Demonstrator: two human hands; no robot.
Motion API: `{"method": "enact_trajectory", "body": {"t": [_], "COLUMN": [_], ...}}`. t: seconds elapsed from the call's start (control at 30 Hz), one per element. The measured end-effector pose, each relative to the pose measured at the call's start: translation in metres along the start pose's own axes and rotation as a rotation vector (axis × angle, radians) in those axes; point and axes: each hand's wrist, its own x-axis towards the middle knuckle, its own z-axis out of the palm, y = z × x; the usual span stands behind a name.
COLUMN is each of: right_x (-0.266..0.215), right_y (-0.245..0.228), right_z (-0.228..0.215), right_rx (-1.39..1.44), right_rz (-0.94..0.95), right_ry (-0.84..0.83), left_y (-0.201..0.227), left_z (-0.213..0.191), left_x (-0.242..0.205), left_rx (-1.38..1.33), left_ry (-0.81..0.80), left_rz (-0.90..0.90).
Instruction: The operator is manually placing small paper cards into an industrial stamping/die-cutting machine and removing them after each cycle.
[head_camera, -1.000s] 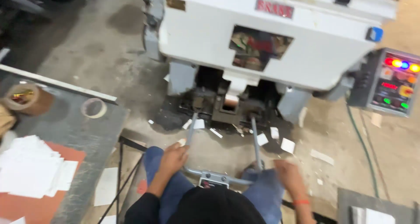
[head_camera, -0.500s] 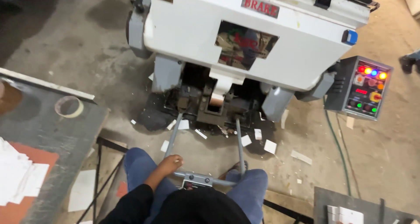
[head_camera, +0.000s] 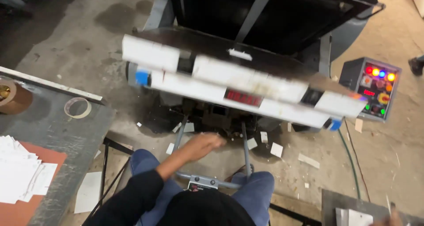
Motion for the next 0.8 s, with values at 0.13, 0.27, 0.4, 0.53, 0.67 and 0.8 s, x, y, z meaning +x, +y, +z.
{"method": "enact_trajectory", "body": {"t": [0.13, 0.27, 0.4, 0.53, 0.67, 0.8], "right_x": [0.004, 0.039, 0.004, -0.016, 0.013, 0.077], "right_y": [-0.052, -0.223, -0.312, -0.328, -0.319, -0.323], "right_z": [0.095, 0.173, 0.250, 0.285, 0.317, 0.356], "right_rx": [-0.039, 0.311, 0.396, 0.422, 0.382, 0.306], "right_rz": [0.021, -0.191, -0.118, -0.358, -0.423, -0.478], "right_ry": [0.019, -0.179, -0.445, -0.590, -0.545, -0.638], "left_y": [0.042, -0.005, -0.030, 0.013, -0.010, -0.034], "left_z": [-0.028, 0.000, 0.049, 0.033, -0.023, -0.119], "left_x": [0.078, 0.108, 0.047, -0.069, -0.165, -0.283], "left_rx": [0.070, 0.336, 0.908, 0.626, 0.728, 1.208], "left_ry": [0.057, 0.138, -0.169, -0.197, 0.289, 0.830], "left_rz": [0.238, 0.062, -0.100, -0.103, -0.109, -0.543]}}
